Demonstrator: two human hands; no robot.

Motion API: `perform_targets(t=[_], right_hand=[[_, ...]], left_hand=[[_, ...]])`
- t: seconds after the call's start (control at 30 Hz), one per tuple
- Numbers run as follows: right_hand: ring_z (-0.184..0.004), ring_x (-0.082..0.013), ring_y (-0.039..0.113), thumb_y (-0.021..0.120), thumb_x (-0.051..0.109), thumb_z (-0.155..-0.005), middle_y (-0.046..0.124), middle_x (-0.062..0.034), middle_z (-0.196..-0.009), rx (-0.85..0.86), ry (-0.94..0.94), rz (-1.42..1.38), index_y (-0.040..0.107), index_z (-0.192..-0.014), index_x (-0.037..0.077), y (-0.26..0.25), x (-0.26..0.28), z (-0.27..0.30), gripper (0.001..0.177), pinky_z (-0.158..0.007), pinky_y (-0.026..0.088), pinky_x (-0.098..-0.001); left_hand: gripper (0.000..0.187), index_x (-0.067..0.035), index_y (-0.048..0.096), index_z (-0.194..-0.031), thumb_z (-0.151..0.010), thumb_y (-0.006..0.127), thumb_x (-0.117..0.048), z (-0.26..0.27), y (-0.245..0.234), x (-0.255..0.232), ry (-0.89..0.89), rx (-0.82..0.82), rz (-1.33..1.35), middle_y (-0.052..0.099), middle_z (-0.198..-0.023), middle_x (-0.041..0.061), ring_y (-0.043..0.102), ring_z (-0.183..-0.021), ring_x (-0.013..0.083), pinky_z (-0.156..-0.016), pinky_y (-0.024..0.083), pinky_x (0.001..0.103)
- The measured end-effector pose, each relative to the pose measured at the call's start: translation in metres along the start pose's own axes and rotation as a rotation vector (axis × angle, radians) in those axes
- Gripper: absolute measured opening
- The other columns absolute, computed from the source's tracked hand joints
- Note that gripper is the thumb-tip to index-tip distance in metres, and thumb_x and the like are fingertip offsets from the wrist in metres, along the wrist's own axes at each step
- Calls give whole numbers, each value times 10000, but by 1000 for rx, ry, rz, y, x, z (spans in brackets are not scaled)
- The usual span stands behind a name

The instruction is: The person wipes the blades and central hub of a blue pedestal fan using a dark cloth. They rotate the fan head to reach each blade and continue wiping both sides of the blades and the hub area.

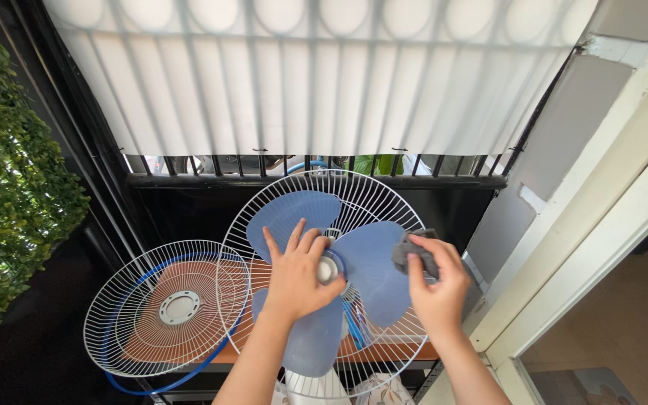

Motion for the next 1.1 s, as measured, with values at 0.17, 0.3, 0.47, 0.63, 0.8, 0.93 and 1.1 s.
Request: perform_targets(t=[0.17,0.3,0.47,0.63,0.8,0.93,1.1], right_hand=[[-938,-228,748,758,36,-824,735,-101,-1071,183,-83,-109,746,-1103,32,44,35,-2,280,-800,589,-315],[-925,-243,747,742,19,-822,707,-98,-1077,289,-49,-159,769,-1077,30,69,41,-3,256,-783,615,-318],[-949,-256,737,732,3,-819,721,-88,-1076,360,-180,-93,767,-1045,27,78,37,-4,230,-793,611,-333],[-957,-279,690,733,-10,-770,706,-87,-1070,338,-535,69,755,-1029,29,81,31,-11,263,-792,584,-363],[-972,-319,666,731,-10,-755,690,-113,-1056,133,-557,213,745,-1005,29,76,21,-28,254,-828,568,-408],[-939,-301,673,723,-26,-794,719,-99,-1038,30,-376,253,753,-990,40,61,15,-52,208,-826,569,-401],[-981,-295,670,698,-40,-844,694,-109,-1072,5,-393,217,745,-1089,39,44,38,-54,262,-860,561,-392]], left_hand=[[685,1,588,-1233,-678,696,-386,8,17,-5,104,-140,-67,582,-1339,172,393,-1445,415,-1112,-64,807],[714,13,570,-1306,-688,682,-327,13,24,-9,63,-195,-34,616,-1321,165,454,-1430,368,-1190,-35,778],[726,15,593,-1187,-577,789,-325,10,10,-3,58,-180,49,644,-1134,135,553,-1177,350,-1135,153,679],[611,-19,634,-1109,-606,797,-324,11,10,1,50,-257,77,622,-1016,99,563,-998,302,-970,385,467],[632,-6,642,-1123,-609,797,-340,15,12,2,48,-316,93,624,-1026,93,557,-971,292,-888,391,438],[628,-13,645,-1123,-629,808,-363,16,17,3,-19,-307,66,622,-1038,91,551,-985,290,-890,389,438],[658,3,648,-1154,-638,815,-370,17,22,5,-88,-356,30,605,-1060,108,532,-1007,307,-888,389,442]])
Point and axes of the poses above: each hand's wrist, its own z-axis away from the middle knuckle, its own y-axis out of the palm, x = y × z, the point moved 1 cm from there along -z, towards the middle knuckle
